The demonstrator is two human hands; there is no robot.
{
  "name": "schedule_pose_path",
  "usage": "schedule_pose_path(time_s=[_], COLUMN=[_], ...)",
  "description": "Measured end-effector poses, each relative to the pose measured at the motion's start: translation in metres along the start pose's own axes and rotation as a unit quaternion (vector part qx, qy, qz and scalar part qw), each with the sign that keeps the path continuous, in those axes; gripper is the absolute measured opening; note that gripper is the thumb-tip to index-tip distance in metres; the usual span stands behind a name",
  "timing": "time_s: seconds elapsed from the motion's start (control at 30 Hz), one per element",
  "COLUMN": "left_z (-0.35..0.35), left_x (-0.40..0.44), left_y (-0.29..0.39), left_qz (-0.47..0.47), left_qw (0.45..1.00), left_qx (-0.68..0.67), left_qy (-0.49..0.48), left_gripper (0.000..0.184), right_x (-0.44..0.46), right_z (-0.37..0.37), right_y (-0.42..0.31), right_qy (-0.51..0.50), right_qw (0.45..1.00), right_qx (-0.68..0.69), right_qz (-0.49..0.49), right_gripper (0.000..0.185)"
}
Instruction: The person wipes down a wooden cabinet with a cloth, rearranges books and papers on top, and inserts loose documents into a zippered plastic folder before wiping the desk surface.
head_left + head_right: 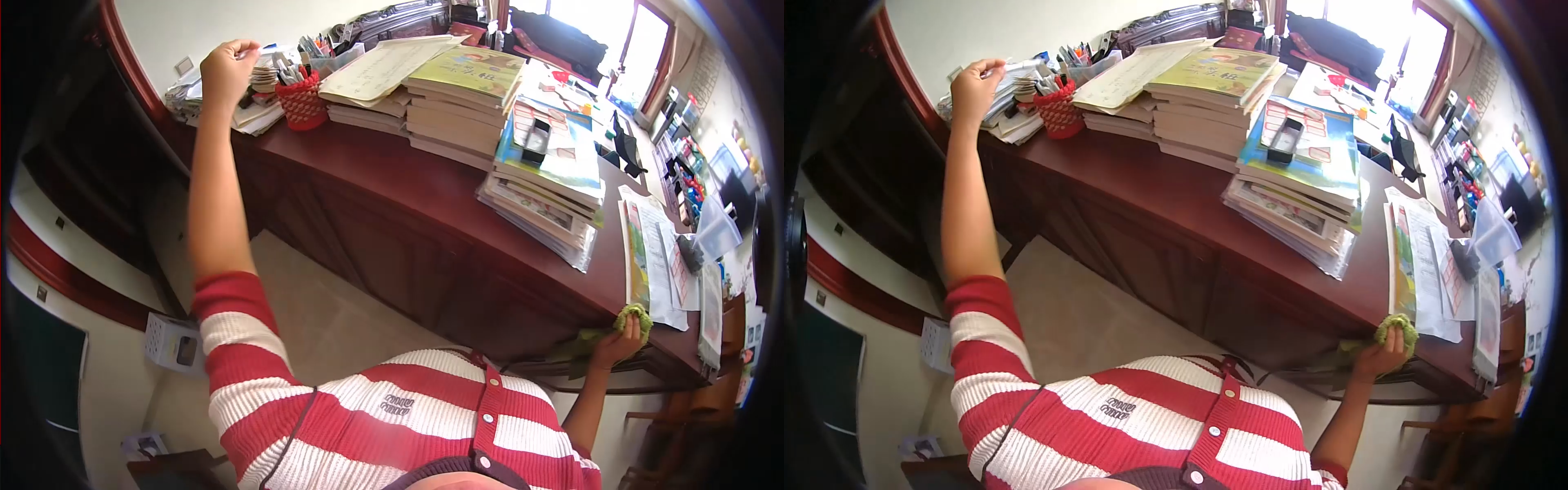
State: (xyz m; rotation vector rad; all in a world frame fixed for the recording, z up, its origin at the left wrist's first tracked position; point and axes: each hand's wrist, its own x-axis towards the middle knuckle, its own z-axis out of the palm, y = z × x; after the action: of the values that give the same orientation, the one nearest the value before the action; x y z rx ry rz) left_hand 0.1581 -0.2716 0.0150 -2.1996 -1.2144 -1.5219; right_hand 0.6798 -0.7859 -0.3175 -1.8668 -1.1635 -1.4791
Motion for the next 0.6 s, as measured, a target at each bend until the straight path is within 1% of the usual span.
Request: schedule_pose_path(time_s=[0.03,0.13,0.17,0.27,0.4,0.57,0.6], left_z=[0.005,0.037,0.048,0.07,0.094,0.122,0.125], left_x=[0.013,0.039,0.046,0.062,0.081,0.099,0.1], left_y=[-0.02,-0.07,-0.08,-0.09,-0.097,-0.121,-0.124], left_qz=[-0.019,0.0,0.009,0.026,0.068,0.049,0.069], left_qw=[0.998,0.994,0.995,0.994,0.989,0.977,0.974], left_qx=[0.03,0.033,0.023,0.022,0.067,0.06,0.08], left_qy=[-0.049,-0.104,-0.101,-0.105,-0.116,-0.197,-0.202], left_gripper=[0.015,0.016,0.015,0.015,0.015,0.016,0.016], right_x=[0.002,0.012,0.016,0.021,0.013,0.019,0.018], right_z=[-0.001,-0.009,-0.011,-0.015,-0.012,-0.013,-0.013], right_y=[-0.002,-0.013,-0.018,-0.029,-0.022,-0.033,-0.032], right_qy=[-0.007,-0.028,-0.028,-0.04,-0.052,-0.049,-0.048], right_qw=[1.0,0.999,0.999,0.998,0.996,0.995,0.995], right_qx=[-0.009,-0.018,-0.021,-0.034,-0.052,-0.057,-0.058], right_qz=[0.002,0.02,0.021,0.032,0.048,0.06,0.061], right_gripper=[0.028,0.029,0.029,0.03,0.032,0.032,0.032])
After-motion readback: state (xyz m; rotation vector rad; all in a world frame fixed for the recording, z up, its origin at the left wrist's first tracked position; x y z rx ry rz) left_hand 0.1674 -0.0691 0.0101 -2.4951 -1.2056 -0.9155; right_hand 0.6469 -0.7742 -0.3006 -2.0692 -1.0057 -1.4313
